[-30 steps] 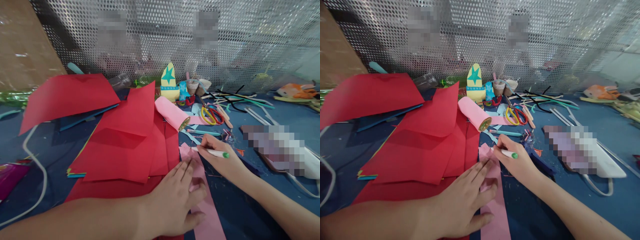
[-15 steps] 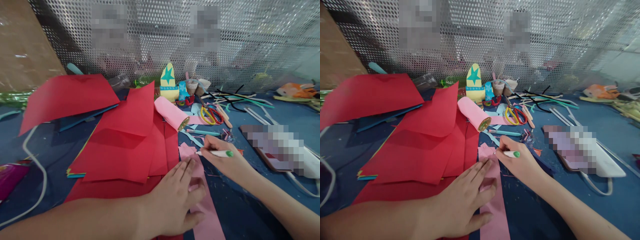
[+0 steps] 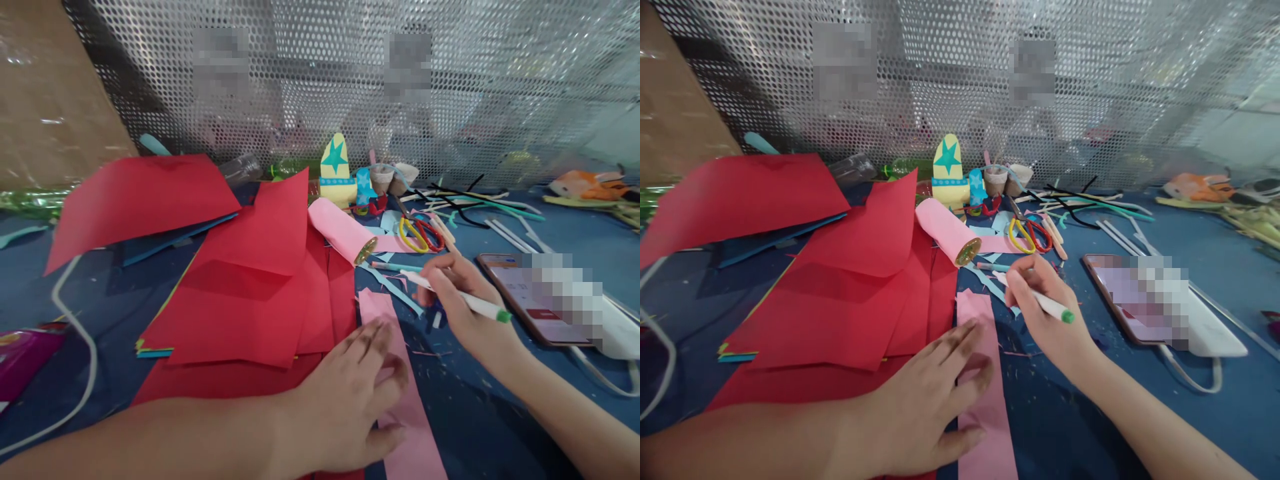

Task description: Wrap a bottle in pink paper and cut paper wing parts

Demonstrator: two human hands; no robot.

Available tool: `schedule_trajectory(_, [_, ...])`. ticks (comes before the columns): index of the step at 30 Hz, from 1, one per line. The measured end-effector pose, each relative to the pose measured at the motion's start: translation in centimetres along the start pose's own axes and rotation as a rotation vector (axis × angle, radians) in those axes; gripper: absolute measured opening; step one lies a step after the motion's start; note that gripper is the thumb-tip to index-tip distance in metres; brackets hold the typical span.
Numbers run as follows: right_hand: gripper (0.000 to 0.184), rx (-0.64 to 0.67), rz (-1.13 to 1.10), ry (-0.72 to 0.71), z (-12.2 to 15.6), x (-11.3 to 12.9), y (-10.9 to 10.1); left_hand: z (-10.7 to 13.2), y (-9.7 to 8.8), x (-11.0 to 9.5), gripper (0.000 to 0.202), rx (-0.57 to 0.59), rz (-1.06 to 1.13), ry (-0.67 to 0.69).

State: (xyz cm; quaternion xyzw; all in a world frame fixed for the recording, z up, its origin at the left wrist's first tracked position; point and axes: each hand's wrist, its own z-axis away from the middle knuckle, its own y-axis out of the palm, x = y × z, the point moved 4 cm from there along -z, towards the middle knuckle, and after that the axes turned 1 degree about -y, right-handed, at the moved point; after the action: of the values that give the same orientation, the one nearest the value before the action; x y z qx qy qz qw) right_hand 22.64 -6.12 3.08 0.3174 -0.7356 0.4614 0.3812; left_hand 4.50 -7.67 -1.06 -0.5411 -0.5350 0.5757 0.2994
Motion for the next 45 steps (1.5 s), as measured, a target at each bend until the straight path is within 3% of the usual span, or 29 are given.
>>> schedule_trajectory(3, [0.026,0.074,-0.059,0.034,0.3,-0.3,0.2,0.1,0.0,-0.2,0.05,-0.053,-0.055,0.028])
schedule_trajectory(10, [0.031,0.125,0.067,0.033,0.2,-0.3,0.2,-0.7,-0.6,-0.5,0.036,-0.087,-0.143,0.096])
schedule_trajectory(14, [0.026,0.083,0.014,0.046,0.0,-0.2,0.3,-1.1,-2.8,-0.4,0.023,-0.24,0.016,0.122])
schedule_trajectory(16, [0.029,0.087,-0.109,0.097,0.0,-0.4,0.3,-1.2,-4.5,0.3,0.016,-0.361,0.211,0.02])
schedule_trajectory(18, [0.039,0.182,-0.3,0.164,0.0,-0.5,0.6,-1.1,-5.9,1.4,0.013,-0.44,0.396,-0.172])
schedule_trajectory(21, [0.048,0.399,-0.494,0.185,0.3,0.0,1.0,-1.0,-6.8,3.0,0.013,-0.468,0.572,-0.447])
schedule_trajectory(23, [0.049,0.462,-0.534,0.164,0.4,0.5,1.0,-1.1,-6.9,3.8,0.014,-0.47,0.65,-0.534])
schedule_trajectory(27, [0.053,0.417,-0.656,0.188,0.2,0.5,0.7,-1.3,-6.5,4.9,0.019,-0.556,0.782,-0.623])
schedule_trajectory(29, [0.045,0.356,-0.589,0.171,0.1,0.2,0.5,-1.3,-6.3,5.1,0.023,-0.577,0.878,-0.667])
schedule_trajectory(32, [0.031,0.227,-0.435,0.114,-0.3,0.1,0.0,-1.5,-6.2,5.2,0.031,-0.526,1.021,-0.691])
schedule_trajectory(36, [0.027,0.035,-0.454,0.117,-0.9,0.1,-0.8,-1.5,-6.7,5.1,0.031,-0.474,1.075,-0.641])
schedule_trajectory(39, [0.027,-0.106,-0.444,0.175,-1.4,-0.5,-1.4,-1.7,-6.4,4.8,0.031,-0.303,1.183,-0.632])
schedule_trajectory(42, [0.025,-0.12,-0.362,0.148,-1.8,-1.2,-1.6,-1.9,-5.9,4.0,0.054,-0.098,1.295,-0.553])
schedule_trajectory(45, [0.02,-0.049,-0.188,-0.005,-2.0,-1.1,-1.3,-1.9,-5.5,3.2,0.069,0.063,1.217,-0.43])
